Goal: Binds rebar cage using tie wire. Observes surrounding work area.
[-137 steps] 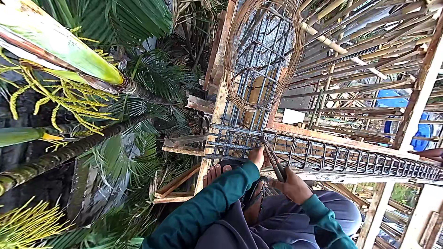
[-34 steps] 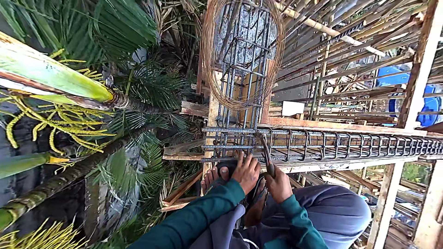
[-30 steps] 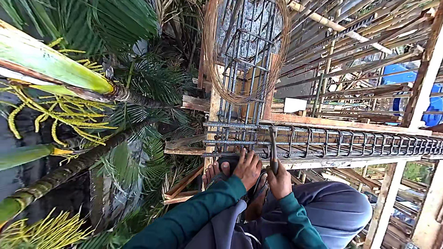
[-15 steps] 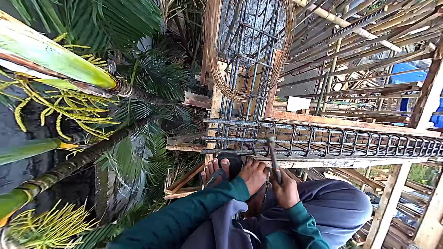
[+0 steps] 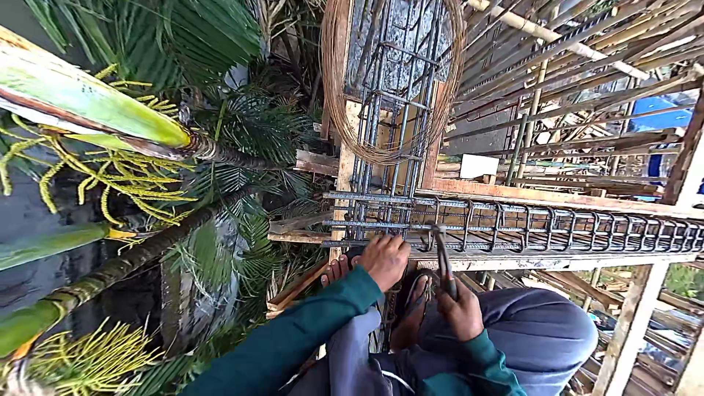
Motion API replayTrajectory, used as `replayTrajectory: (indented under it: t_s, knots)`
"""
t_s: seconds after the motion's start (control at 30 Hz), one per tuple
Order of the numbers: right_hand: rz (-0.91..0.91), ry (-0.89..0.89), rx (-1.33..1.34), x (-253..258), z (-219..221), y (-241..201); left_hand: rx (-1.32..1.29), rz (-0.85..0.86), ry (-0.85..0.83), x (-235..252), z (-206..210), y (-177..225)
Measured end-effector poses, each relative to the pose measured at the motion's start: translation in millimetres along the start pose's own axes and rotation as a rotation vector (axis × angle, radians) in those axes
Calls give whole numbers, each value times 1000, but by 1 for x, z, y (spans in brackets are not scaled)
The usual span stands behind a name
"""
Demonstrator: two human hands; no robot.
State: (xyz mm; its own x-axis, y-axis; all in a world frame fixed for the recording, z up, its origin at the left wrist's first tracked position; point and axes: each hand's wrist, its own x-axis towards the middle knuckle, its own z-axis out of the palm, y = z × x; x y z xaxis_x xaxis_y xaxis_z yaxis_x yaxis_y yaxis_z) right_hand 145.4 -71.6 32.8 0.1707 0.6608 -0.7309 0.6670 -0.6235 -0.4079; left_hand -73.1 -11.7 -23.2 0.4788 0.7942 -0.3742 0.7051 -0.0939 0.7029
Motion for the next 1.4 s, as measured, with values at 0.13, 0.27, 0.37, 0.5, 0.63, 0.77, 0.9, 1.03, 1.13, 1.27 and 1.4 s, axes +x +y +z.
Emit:
replayTrajectory:
  t_s: [0.13, 0.27, 0.37, 0.5, 0.63, 0.77, 0.9, 1.03, 1.13, 1.27, 1.4]
  knots:
    - [-9, 102, 158, 3, -5, -1, 94, -54, -89, 61, -11, 9]
    - [-28, 110, 174, 5, -3, 2, 191, -191, -315, 93, -12, 20]
    - [-145, 222, 160, 2, 2, 2, 275, -128, -351, 98, -14, 17]
    - [-533, 495, 299, 4, -9, -15, 227, 69, -135, 76, -25, 8]
    - [-598, 329, 425, 32, -44, -44, -46, 22, 230, 23, -24, 0]
    - [-569, 382, 300, 58, -61, -39, -220, -339, 500, -45, -23, -48]
    - [-588, 544, 418, 75, -68, -35, -341, -862, 467, -114, -23, -129]
    - [-516, 633, 511, 84, -71, -41, -339, -1127, 353, -161, -8, -173]
    - [-527, 660, 482, 85, -68, -44, -301, -1141, 236, -163, 2, -178]
    - [-571, 679, 444, 80, -68, -41, -349, -1115, 169, -144, 9, -168]
    - [-562, 733, 445, 78, -79, -36, -385, -1030, 136, -132, 18, -162]
